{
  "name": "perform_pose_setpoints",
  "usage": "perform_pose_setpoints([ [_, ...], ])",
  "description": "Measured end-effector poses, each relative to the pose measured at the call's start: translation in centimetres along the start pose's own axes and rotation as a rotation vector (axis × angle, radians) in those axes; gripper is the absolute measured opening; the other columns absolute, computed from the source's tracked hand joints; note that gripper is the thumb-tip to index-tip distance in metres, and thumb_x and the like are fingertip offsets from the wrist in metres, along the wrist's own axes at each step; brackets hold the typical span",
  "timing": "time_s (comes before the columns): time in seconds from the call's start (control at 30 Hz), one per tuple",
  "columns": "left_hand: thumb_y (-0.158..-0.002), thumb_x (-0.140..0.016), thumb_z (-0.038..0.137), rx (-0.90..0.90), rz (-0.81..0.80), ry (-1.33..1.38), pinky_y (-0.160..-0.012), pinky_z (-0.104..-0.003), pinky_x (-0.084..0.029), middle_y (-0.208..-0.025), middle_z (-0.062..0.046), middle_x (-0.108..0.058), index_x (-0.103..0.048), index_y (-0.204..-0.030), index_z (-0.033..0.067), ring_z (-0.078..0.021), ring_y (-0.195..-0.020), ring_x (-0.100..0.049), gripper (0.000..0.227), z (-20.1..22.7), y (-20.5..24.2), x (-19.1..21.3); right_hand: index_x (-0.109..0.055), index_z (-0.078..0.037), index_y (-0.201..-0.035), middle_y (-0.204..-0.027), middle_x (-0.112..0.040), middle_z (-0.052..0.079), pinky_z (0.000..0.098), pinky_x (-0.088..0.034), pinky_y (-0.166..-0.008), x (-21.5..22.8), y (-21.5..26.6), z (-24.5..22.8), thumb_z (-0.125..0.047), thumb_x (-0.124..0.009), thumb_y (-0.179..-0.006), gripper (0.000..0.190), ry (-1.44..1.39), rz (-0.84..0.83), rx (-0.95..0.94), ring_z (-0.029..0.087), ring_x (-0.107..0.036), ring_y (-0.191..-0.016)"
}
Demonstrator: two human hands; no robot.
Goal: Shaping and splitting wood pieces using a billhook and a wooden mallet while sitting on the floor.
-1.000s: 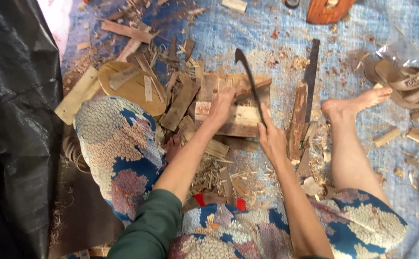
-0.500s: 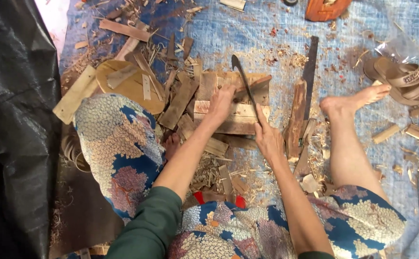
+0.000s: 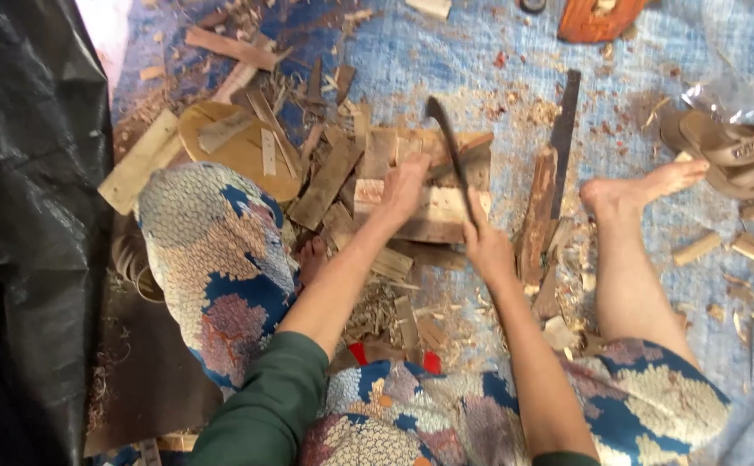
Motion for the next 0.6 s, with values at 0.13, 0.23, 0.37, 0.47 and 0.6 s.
perform_pose_setpoints([
  [0.13,-0.099,-0.06,0.018,-0.066,0.063,-0.032,-0.08,-0.058,-0.056,-0.099,-0.016,-0.063,-0.056,-0.104,0.0106,-0.0465,-0.094,-0.069,0.01,-0.2,0.0,-0.2,-0.032,-0.03,-0.159,-0.062,-0.063,0.013,0.032,-0.051,-0.039,-0.8,-1.1,1.8,-0.023,-0.041,-0.104,0.056,-0.687,-0.074,0.047,0.025,-0.063,-0.042],
  [0.23,-0.099,-0.061,0.017,-0.085,0.084,-0.053,-0.077,-0.057,-0.057,-0.097,-0.014,-0.061,-0.055,-0.103,0.0111,-0.0456,-0.092,-0.069,0.009,0.6,0.6,1.1,-0.03,-0.029,-0.161,-0.062,-0.063,0.015,0.0344,-0.049,-0.041,-0.1,-0.7,1.3,-0.025,-0.04,-0.107,0.055,-0.633,0.011,0.123,0.026,-0.061,-0.043],
  [0.37,-0.097,-0.064,0.013,-0.137,0.152,-0.134,-0.075,-0.052,-0.059,-0.094,-0.009,-0.062,-0.057,-0.104,0.0127,-0.0378,-0.092,-0.072,0.01,1.0,0.6,0.9,-0.026,-0.024,-0.164,-0.063,-0.061,0.011,0.0331,-0.049,-0.048,2.9,0.7,-0.4,-0.037,-0.034,-0.111,0.054,-0.473,0.275,0.25,0.021,-0.057,-0.048],
  [0.47,-0.096,-0.063,0.013,-0.127,0.147,-0.168,-0.073,-0.055,-0.059,-0.093,-0.009,-0.06,-0.055,-0.102,0.0134,-0.0391,-0.088,-0.071,0.01,0.4,-0.3,-0.3,-0.018,-0.027,-0.164,-0.067,-0.056,0.011,0.0293,-0.046,-0.04,1.9,0.0,1.2,-0.036,-0.031,-0.113,0.054,-0.466,0.272,0.188,0.019,-0.052,-0.045],
  [0.6,-0.096,-0.062,0.012,-0.134,0.14,-0.15,-0.072,-0.059,-0.058,-0.093,-0.012,-0.059,-0.056,-0.102,0.0115,-0.0421,-0.086,-0.07,0.009,3.0,0.8,2.2,-0.019,-0.04,-0.162,-0.072,-0.067,0.018,0.0432,-0.054,-0.056,0.6,-0.9,1.6,-0.031,-0.038,-0.109,0.057,-0.353,-0.055,0.055,0.037,-0.068,-0.06],
])
Point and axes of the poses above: each hand's wrist, its own y-axis away from the middle knuckle, its own x-axis out of the back of the hand, z = x × y, the point moved 1 cm from there along -y, towards the middle knuckle
